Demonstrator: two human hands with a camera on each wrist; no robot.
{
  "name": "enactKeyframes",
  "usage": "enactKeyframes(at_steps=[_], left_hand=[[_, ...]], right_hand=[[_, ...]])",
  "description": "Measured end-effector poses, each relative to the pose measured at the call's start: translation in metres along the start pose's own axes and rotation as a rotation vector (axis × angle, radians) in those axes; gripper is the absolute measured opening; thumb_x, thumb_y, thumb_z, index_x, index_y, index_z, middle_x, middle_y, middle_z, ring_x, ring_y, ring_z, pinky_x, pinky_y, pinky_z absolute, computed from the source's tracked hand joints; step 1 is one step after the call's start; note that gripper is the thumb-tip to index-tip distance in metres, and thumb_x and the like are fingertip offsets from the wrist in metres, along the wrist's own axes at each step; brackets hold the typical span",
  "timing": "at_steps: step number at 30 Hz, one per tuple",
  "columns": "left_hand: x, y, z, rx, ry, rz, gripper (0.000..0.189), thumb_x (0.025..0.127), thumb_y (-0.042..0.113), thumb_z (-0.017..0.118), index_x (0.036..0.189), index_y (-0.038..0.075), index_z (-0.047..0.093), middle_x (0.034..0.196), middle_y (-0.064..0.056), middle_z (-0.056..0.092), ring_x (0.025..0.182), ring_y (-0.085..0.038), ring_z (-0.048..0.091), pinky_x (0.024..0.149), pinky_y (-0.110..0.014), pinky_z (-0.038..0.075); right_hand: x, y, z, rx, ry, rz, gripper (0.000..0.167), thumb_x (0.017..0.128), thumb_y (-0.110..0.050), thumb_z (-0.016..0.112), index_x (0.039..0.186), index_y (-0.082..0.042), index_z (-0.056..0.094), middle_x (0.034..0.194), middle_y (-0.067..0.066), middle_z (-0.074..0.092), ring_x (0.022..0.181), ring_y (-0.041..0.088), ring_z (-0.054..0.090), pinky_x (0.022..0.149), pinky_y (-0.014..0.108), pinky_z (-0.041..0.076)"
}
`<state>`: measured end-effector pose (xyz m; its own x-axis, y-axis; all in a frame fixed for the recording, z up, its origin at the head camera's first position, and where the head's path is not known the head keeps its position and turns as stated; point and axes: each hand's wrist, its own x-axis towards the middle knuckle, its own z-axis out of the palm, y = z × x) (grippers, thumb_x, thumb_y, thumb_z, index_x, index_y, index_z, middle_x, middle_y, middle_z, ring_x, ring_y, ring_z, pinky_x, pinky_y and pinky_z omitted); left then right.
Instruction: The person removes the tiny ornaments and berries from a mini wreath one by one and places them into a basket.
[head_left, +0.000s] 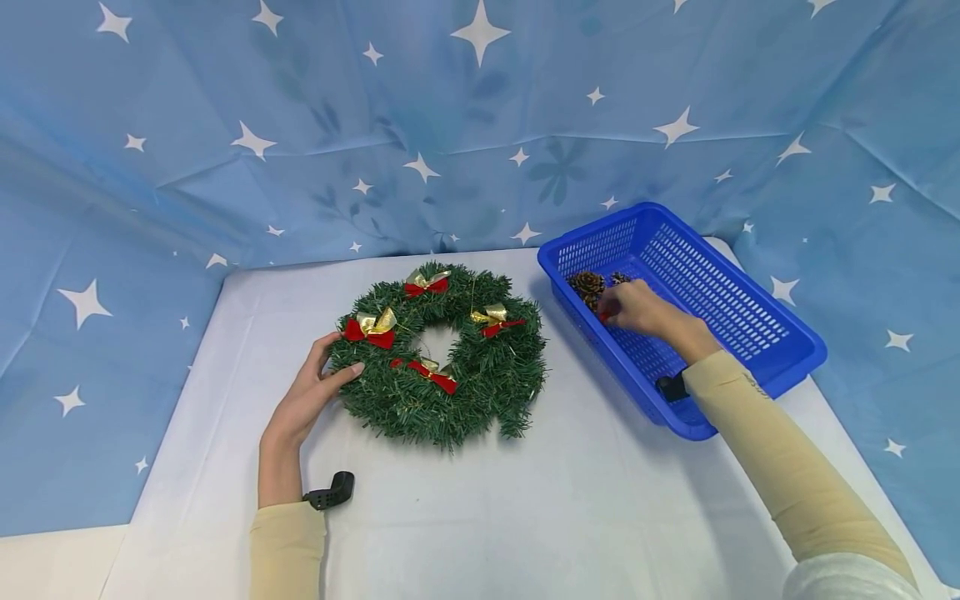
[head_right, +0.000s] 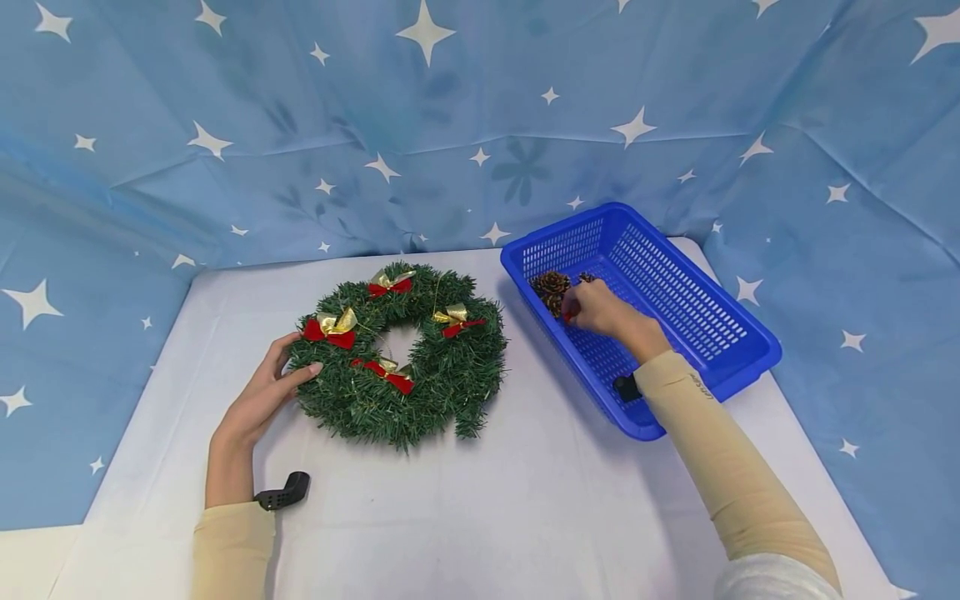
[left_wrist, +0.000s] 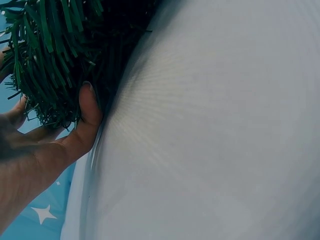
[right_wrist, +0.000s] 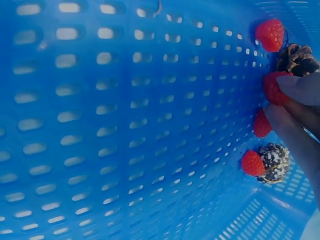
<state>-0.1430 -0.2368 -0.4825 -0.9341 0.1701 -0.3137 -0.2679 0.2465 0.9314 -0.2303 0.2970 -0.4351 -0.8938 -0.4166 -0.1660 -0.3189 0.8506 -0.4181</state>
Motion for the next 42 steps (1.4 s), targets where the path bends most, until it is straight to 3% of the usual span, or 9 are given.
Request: enactKeyframes(at_steps=[9,23,30,42], left_hand=[[0.0,0.0,0.0,-0.003,-0.005,0.004,0.093,0.099,0.042,0.07,0.166,0.034,0.007,0.173,-0.009,-0.012,0.156,-0.05,-0.004,0.12,-0.071,0.018],[0.0,0.0,0.0,-0.001,0.0,0.003,0.093,0.098,0.042,0.07,0.166,0.033,0.008,0.173,-0.01,-0.012,0.156,-0.051,-0.005,0.12,-0.072,0.018],[-0.001,0.0,0.0,0.001,-0.003,0.003,0.093,0.098,0.042,0.07,0.166,0.033,0.008,0.173,-0.01,-0.012,0.156,-0.051,-0.005,0.12,-0.072,0.018],[-0.001,0.001,0.0,-0.008,-0.008,0.01,0.092,0.099,0.042,0.07,0.166,0.033,0.007,0.173,-0.01,-0.013,0.156,-0.051,-0.007,0.12,-0.072,0.017]], right_hand=[[-0.003,-0.001,-0.001,-0.003,-0.002,0.009,0.011,0.091,0.006,0.07,0.099,0.001,0.075,0.094,0.015,0.074,0.085,0.027,0.07,0.075,0.043,0.06],[-0.002,-0.006,-0.008,-0.021,0.048,0.001,0.016,0.091,0.005,0.067,0.104,0.003,0.076,0.097,0.019,0.074,0.078,0.027,0.068,0.067,0.04,0.056],[-0.003,-0.018,-0.019,-0.038,0.088,-0.021,0.015,0.092,0.002,0.067,0.105,0.004,0.076,0.099,0.019,0.075,0.087,0.031,0.072,0.077,0.047,0.06],[-0.006,-0.035,-0.035,-0.035,0.117,-0.03,0.017,0.093,0.002,0.068,0.107,0.004,0.076,0.098,0.018,0.076,0.087,0.03,0.072,0.077,0.046,0.06]])
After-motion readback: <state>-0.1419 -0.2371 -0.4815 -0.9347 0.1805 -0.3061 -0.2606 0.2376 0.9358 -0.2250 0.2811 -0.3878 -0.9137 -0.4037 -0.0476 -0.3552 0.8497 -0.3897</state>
